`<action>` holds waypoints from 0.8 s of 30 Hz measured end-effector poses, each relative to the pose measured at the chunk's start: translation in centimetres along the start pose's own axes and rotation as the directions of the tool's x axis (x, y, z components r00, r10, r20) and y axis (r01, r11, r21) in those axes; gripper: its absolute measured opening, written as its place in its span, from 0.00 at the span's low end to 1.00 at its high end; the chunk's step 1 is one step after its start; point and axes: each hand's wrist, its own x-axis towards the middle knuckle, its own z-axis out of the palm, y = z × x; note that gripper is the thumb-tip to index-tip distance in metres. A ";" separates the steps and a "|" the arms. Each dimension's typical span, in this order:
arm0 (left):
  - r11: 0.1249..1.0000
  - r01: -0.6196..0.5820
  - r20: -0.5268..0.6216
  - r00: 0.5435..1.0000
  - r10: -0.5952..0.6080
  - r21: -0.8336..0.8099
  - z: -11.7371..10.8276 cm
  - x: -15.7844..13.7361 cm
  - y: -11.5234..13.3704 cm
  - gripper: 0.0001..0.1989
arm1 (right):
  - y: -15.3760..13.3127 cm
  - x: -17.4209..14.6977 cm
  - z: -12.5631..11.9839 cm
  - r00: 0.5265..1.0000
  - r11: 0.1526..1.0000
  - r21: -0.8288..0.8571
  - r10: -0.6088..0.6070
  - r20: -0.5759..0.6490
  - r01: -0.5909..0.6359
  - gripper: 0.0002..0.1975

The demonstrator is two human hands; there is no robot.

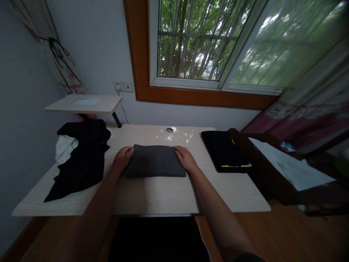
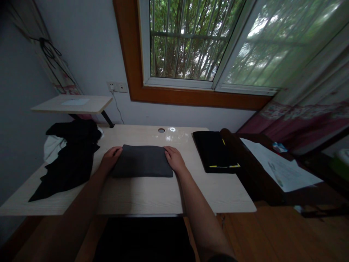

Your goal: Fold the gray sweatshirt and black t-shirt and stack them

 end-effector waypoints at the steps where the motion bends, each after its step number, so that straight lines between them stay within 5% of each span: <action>1: 1.000 -0.022 0.001 1.000 0.022 0.004 0.1 0.1 -0.2 0.21 | 0.0 0.0 0.0 1.000 1.000 0.004 -0.007 -0.003 0.007 0.22; 6: 0.991 -0.127 0.021 0.992 0.126 0.051 0.9 0.5 -1.4 0.22 | 0.2 -0.1 0.1 1.000 1.000 0.021 -0.013 -0.020 0.013 0.21; 17: 0.989 0.107 0.107 0.990 -0.096 -0.099 -0.4 0.1 -0.3 0.26 | -0.5 -0.2 -0.8 1.000 0.994 0.112 -0.006 -0.018 0.008 0.14; 24: 0.992 0.024 0.145 0.989 -0.006 -0.123 -0.9 -0.2 0.2 0.23 | -1.0 -0.5 -1.4 1.000 0.976 0.216 -0.003 0.013 0.000 0.12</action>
